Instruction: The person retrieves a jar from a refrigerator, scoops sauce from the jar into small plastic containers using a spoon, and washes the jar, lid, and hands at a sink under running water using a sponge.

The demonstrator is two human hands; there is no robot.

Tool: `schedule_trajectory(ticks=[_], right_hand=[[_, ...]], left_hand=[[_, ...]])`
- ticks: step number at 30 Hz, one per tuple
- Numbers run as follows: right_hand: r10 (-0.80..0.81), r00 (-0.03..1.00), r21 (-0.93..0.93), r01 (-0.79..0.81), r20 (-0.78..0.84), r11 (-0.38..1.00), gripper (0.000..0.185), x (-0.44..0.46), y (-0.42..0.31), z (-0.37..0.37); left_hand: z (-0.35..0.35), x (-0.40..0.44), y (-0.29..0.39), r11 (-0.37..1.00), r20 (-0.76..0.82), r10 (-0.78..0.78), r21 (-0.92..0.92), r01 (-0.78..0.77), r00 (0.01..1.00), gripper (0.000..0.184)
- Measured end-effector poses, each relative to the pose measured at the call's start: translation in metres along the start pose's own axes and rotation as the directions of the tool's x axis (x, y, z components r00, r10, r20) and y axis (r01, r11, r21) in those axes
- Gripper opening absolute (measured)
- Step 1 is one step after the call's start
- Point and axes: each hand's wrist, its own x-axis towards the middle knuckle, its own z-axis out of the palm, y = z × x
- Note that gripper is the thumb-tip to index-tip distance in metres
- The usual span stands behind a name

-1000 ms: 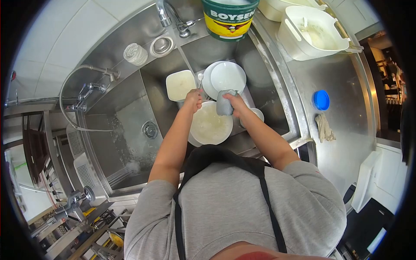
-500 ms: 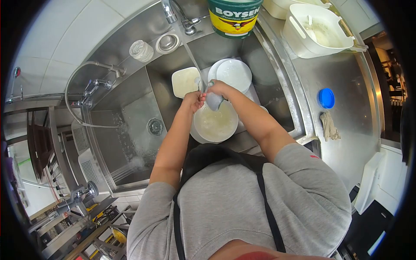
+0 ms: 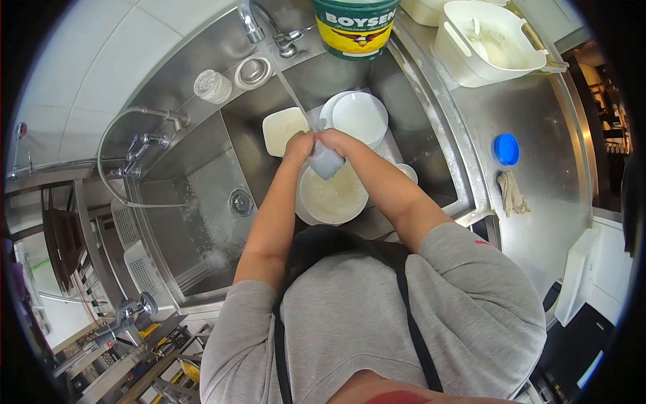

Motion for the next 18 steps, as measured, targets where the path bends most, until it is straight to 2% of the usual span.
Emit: schedule_trajectory(ticks=[2, 3, 4, 5, 6, 8, 12, 14, 15, 17, 18], right_hand=[[0.008, 0.998, -0.126, 0.001, 0.069, 0.992, 0.031, -0.002, -0.007, -0.003], [0.008, 0.998, -0.121, 0.000, 0.063, 0.993, 0.031, -0.001, -0.008, -0.001], [0.025, 0.996, -0.168, -0.011, 0.081, 0.986, 0.031, 0.002, -0.011, 0.003], [0.042, 0.994, -0.215, -0.020, 0.100, 0.976, 0.030, 0.005, -0.012, 0.005], [0.042, 0.994, -0.213, -0.021, 0.097, 0.977, 0.030, 0.006, -0.012, 0.007], [-0.020, 0.994, -0.128, 0.034, 0.111, 0.991, 0.025, 0.007, -0.010, 0.010], [-0.062, 0.992, -0.139, 0.077, 0.109, 0.987, 0.025, 0.014, -0.002, 0.011], [-0.039, 0.983, -0.024, 0.044, 0.179, 0.999, 0.029, 0.007, -0.005, 0.006], [-0.039, 0.983, -0.023, 0.044, 0.178, 0.999, 0.029, 0.003, -0.008, 0.005], [-0.075, 0.993, -0.173, 0.090, 0.094, 0.981, 0.036, -0.002, -0.007, 0.004], [-0.073, 0.993, -0.172, 0.088, 0.090, 0.981, 0.036, 0.001, -0.005, 0.002]], left_hand=[[0.004, 0.006, -0.005, 0.997, -0.282, -0.014, 0.069, 0.034, 0.959, 0.047], [0.006, 0.012, -0.008, 0.997, -0.277, -0.008, 0.072, 0.029, 0.961, 0.047], [0.006, 0.019, -0.013, 0.955, -0.078, -0.147, -0.272, 0.121, 0.986, 0.046], [0.008, 0.028, -0.021, 0.789, 0.159, -0.209, -0.556, 0.262, 0.965, 0.045], [0.008, 0.037, -0.027, 0.790, 0.161, -0.207, -0.555, 0.262, 0.965, 0.045], [0.009, 0.051, -0.036, 0.541, 0.232, -0.123, -0.799, 0.262, 0.965, 0.030], [-0.001, 0.029, 0.004, 0.451, 0.152, -0.088, -0.875, 0.175, 0.984, 0.016], [-0.003, 0.027, 0.010, 0.492, 0.265, -0.026, -0.836, 0.244, 0.964, 0.014], [0.000, 0.034, 0.006, 0.493, 0.267, -0.025, -0.835, 0.244, 0.963, 0.014], [0.007, 0.041, 0.007, 0.426, -0.015, -0.170, -0.903, 0.060, 0.985, 0.009], [0.008, 0.041, 0.009, 0.426, -0.012, -0.169, -0.903, 0.062, 0.986, 0.009]])
